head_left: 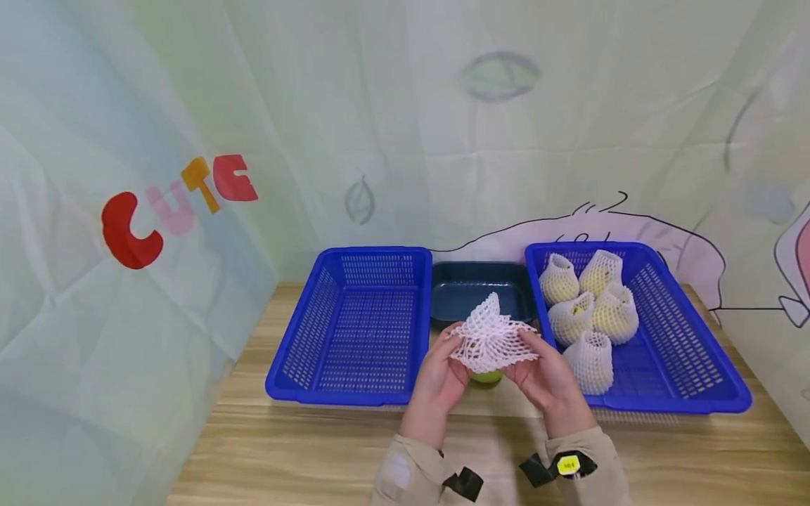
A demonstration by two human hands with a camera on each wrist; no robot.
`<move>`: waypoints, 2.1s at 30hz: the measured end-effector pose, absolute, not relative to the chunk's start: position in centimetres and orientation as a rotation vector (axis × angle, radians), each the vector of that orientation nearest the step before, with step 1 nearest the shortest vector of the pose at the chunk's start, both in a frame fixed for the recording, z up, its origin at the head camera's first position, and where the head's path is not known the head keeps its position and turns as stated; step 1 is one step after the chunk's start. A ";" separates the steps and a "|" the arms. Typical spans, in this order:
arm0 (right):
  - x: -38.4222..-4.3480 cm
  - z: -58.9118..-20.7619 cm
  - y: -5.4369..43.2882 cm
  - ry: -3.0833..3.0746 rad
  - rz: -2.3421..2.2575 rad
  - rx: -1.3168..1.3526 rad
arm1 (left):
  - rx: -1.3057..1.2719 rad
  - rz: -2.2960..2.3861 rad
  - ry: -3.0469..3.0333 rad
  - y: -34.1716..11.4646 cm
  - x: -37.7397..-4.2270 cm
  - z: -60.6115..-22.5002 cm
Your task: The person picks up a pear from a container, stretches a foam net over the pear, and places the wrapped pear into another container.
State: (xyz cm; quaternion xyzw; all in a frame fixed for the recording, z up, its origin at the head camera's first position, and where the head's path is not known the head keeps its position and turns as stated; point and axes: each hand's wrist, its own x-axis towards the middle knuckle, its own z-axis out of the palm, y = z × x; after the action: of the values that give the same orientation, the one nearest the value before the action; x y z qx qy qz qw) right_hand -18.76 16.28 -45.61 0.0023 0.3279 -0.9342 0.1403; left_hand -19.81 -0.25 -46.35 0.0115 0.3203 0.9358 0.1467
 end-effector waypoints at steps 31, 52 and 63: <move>-18.8 -46.1 15.8 1.173 -2.553 -0.192 | 0.294 2.269 2.093 -1.5 -20.1 -46.3; -19.1 -46.2 16.4 0.938 -2.729 0.025 | 0.052 2.664 1.473 -2.0 -20.4 -47.8; -19.8 -45.9 16.4 0.726 -2.743 -0.168 | 0.052 2.797 0.797 -1.3 -21.1 -46.2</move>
State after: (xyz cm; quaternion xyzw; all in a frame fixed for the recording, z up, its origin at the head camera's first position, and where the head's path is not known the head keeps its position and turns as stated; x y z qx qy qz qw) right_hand -19.81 16.45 -45.89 -0.0584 0.2527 -0.9542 0.1491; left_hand -21.14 -1.25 -46.21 0.0177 0.2723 0.9550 0.1160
